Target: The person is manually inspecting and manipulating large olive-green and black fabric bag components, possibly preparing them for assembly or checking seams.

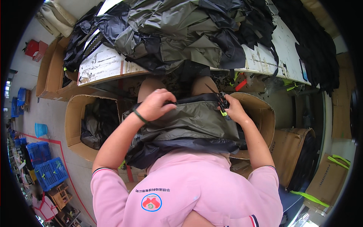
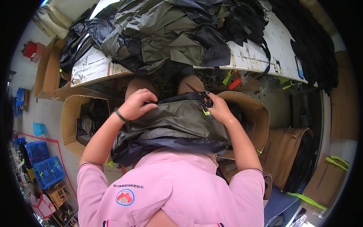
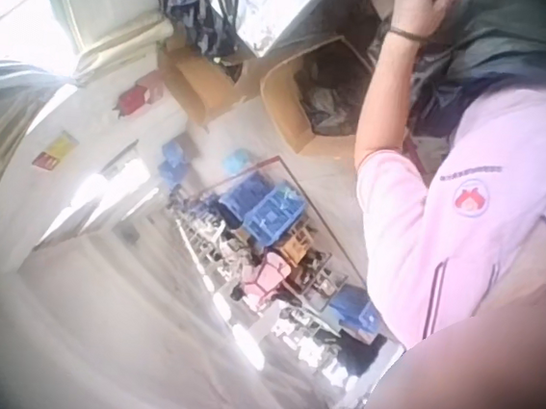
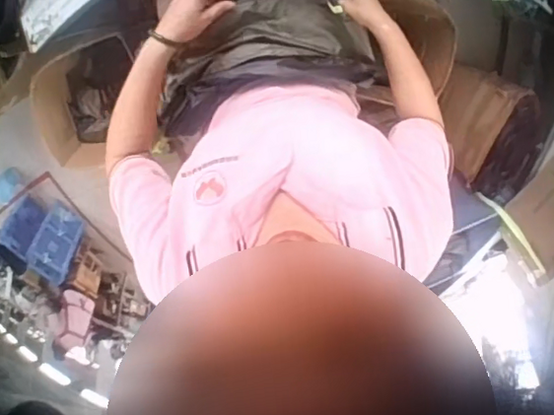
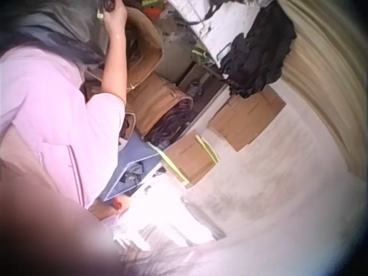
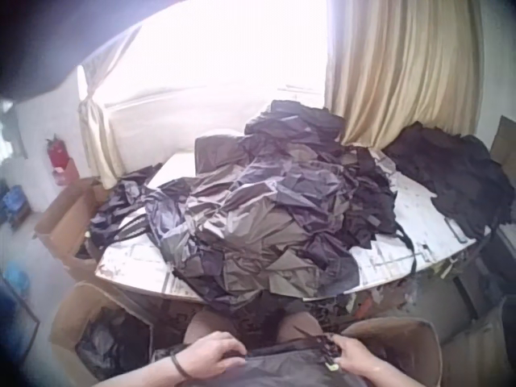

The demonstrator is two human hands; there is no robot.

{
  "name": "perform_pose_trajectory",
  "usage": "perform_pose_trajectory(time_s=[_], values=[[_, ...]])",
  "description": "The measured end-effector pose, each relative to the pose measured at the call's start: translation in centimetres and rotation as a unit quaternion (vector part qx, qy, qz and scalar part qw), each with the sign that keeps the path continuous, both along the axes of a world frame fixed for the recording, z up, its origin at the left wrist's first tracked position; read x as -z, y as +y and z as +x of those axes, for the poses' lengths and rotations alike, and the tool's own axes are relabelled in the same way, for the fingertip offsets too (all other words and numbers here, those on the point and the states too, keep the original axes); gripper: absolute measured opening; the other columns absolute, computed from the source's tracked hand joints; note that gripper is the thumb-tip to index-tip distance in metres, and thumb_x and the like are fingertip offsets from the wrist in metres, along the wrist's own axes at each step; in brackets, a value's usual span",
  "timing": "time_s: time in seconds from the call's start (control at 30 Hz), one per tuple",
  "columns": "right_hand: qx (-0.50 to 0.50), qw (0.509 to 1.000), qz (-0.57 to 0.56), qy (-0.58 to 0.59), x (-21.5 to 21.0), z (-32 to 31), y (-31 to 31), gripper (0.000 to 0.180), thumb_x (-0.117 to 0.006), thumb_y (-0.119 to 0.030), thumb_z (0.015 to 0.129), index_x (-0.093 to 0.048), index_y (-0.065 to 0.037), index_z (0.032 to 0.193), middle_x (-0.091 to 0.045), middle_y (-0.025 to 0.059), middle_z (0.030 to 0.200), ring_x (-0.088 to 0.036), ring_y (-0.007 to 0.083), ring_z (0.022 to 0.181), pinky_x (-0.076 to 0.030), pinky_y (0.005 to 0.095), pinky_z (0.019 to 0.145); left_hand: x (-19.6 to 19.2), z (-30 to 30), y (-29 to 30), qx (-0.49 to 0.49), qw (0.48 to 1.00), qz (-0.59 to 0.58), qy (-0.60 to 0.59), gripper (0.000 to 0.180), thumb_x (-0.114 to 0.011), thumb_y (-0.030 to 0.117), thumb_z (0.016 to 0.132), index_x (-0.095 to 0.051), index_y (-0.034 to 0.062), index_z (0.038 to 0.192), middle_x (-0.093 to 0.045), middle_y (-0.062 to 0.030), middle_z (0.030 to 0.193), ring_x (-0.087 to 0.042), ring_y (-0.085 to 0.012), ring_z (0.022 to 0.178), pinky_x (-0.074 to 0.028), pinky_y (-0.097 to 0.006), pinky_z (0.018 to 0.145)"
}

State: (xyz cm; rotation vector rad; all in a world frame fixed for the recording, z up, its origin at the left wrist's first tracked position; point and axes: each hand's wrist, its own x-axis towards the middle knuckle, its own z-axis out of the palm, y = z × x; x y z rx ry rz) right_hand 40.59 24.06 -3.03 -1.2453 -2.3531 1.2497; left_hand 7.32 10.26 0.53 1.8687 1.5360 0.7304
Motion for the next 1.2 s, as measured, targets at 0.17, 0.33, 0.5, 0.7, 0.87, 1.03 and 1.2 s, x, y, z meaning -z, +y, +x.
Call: perform_pose_trajectory(time_s=[0.17, 0.33, 0.5, 0.7, 0.87, 1.03, 1.2], values=[[0.006, 0.998, 0.021, -0.064, -2.4, 0.8, -1.2, 0.048, -0.085, -0.035, 0.07, -0.058, -0.001, 0.091, -0.062, 0.0129, 0.082, -0.058, 0.026, 0.077, -0.048, 0.0342, 0.073, 4.3, 9.3, 5.6, 0.003, 0.998, -0.035, 0.048, 0.033, -0.077, 0.022, 0.08, -0.064, 0.0026, 0.103, -0.065, -0.0135, 0.098, -0.062, -0.0313, 0.092, -0.05, -0.04, 0.081], [-0.087, 0.967, 0.179, -0.159, -5.1, 3.4, -0.8, 0.059, -0.081, -0.055, 0.065, -0.059, -0.005, 0.085, -0.064, 0.0101, 0.083, -0.064, 0.0313, 0.084, -0.046, 0.041, 0.074, 8.0, 10.5, 6.7, 0.008, 0.965, -0.196, -0.173, 0.026, -0.079, 0.012, 0.079, -0.063, -0.0005, 0.096, -0.066, -0.0039, 0.086, -0.061, -0.0133, 0.076, -0.05, -0.029, 0.07], [-0.154, 0.941, 0.23, -0.193, -6.5, 4.5, 0.5, 0.059, -0.079, -0.058, 0.064, -0.059, -0.006, 0.084, -0.064, 0.0113, 0.082, -0.064, 0.0313, 0.084, -0.045, 0.0422, 0.076, 6.5, 10.9, 6.1, 0.027, 0.929, -0.251, -0.27, 0.017, -0.077, 0.006, 0.082, -0.062, 0.0016, 0.089, -0.06, 0.0045, 0.078, -0.052, -0.0023, 0.068, -0.044, -0.021, 0.061], [-0.18, 0.931, 0.242, -0.205, -7.3, 3.8, 0.8, 0.058, -0.078, -0.057, 0.065, -0.06, -0.007, 0.085, -0.066, 0.0114, 0.079, -0.065, 0.031, 0.085, -0.045, 0.0425, 0.076, 5.5, 11.1, 5.5, 0.039, 0.936, -0.212, -0.28, 0.017, -0.077, 0.005, 0.082, -0.061, 0.0014, 0.088, -0.056, 0.0055, 0.073, -0.049, -0.0019, 0.065, -0.04, -0.021, 0.057], [-0.196, 0.929, 0.225, -0.218, -7.5, 3.3, 1.1, 0.056, -0.079, -0.057, 0.066, -0.061, -0.007, 0.086, -0.066, 0.0122, 0.08, -0.065, 0.0313, 0.084, -0.046, 0.0428, 0.076, 5.4, 11.0, 5.5, 0.029, 0.934, -0.225, -0.275, 0.017, -0.077, 0.005, 0.082, -0.061, 0.0013, 0.087, -0.055, 0.005, 0.072, -0.048, -0.0021, 0.064, -0.04, -0.021, 0.057], [-0.201, 0.93, 0.213, -0.222, -7.6, 3.2, 1.1, 0.056, -0.078, -0.056, 0.066, -0.061, -0.007, 0.085, -0.066, 0.0126, 0.079, -0.065, 0.0323, 0.083, -0.046, 0.0433, 0.075, 5.3, 11.0, 5.4, 0.037, 0.945, -0.206, -0.251, 0.017, -0.076, 0.004, 0.082, -0.061, 0.0008, 0.087, -0.056, 0.0042, 0.072, -0.049, -0.0025, 0.064, -0.04, -0.022, 0.057], [-0.197, 0.936, 0.206, -0.208, -7.5, 3.3, 0.9, 0.06, -0.08, -0.059, 0.063, -0.058, -0.006, 0.08, -0.064, 0.0143, 0.074, -0.064, 0.0374, 0.079, -0.047, 0.0469, 0.07, 5.5, 11.1, 5.2, 0.034, 0.948, -0.205, -0.241, 0.017, -0.076, 0.005, 0.082, -0.061, 0.0007, 0.086, -0.057, 0.0034, 0.072, -0.049, -0.0028, 0.064, -0.041, -0.022, 0.057]])
